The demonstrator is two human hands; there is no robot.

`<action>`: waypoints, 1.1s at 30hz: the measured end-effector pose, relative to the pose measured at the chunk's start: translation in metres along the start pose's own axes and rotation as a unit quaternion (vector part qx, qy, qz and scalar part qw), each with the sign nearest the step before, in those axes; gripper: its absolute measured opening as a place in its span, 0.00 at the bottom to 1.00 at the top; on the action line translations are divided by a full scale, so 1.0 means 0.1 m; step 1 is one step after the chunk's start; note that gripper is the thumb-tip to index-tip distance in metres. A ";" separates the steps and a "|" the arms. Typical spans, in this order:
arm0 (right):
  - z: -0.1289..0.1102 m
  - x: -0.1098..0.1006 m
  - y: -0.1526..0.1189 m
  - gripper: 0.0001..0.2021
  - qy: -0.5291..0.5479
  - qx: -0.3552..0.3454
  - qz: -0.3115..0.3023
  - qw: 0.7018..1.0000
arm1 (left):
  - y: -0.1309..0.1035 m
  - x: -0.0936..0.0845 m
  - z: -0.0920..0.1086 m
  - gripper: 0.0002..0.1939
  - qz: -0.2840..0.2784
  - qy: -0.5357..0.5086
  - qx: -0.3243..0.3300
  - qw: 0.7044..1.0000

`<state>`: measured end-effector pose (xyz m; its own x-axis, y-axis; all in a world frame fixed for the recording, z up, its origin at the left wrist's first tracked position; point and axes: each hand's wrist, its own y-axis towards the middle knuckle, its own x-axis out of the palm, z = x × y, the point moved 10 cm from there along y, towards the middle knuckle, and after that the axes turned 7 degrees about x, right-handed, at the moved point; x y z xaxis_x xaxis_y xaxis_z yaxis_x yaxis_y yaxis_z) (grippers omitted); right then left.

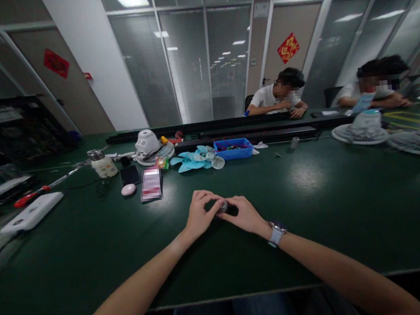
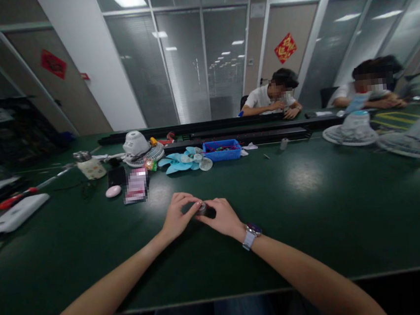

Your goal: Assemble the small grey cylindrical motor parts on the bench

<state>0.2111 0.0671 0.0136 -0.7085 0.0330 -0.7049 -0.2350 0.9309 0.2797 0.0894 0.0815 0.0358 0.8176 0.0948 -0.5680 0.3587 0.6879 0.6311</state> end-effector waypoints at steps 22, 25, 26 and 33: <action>0.07 0.00 -0.02 0.23 -0.008 0.018 -0.002 1.000 | -0.14 0.11 -0.55 0.11 -0.103 0.099 -0.097 0.985; 0.19 -0.12 0.02 0.23 -0.020 0.030 0.029 0.999 | -0.12 0.08 -0.51 0.14 -0.096 0.093 -0.094 0.987; 0.25 -0.20 0.03 0.22 -0.028 0.035 0.048 0.998 | -0.12 0.07 -0.49 0.14 -0.092 0.087 -0.093 0.988; 0.95 -1.13 0.12 0.20 -0.099 0.096 0.224 0.965 | -0.12 0.01 -0.51 0.14 -0.058 0.069 -0.119 0.989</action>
<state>0.3517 0.1089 0.0341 -0.5646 0.4991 -0.6573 0.2062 0.8564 0.4733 0.0634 0.1098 0.0008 0.7019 0.0913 -0.7064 0.3164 0.8485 0.4241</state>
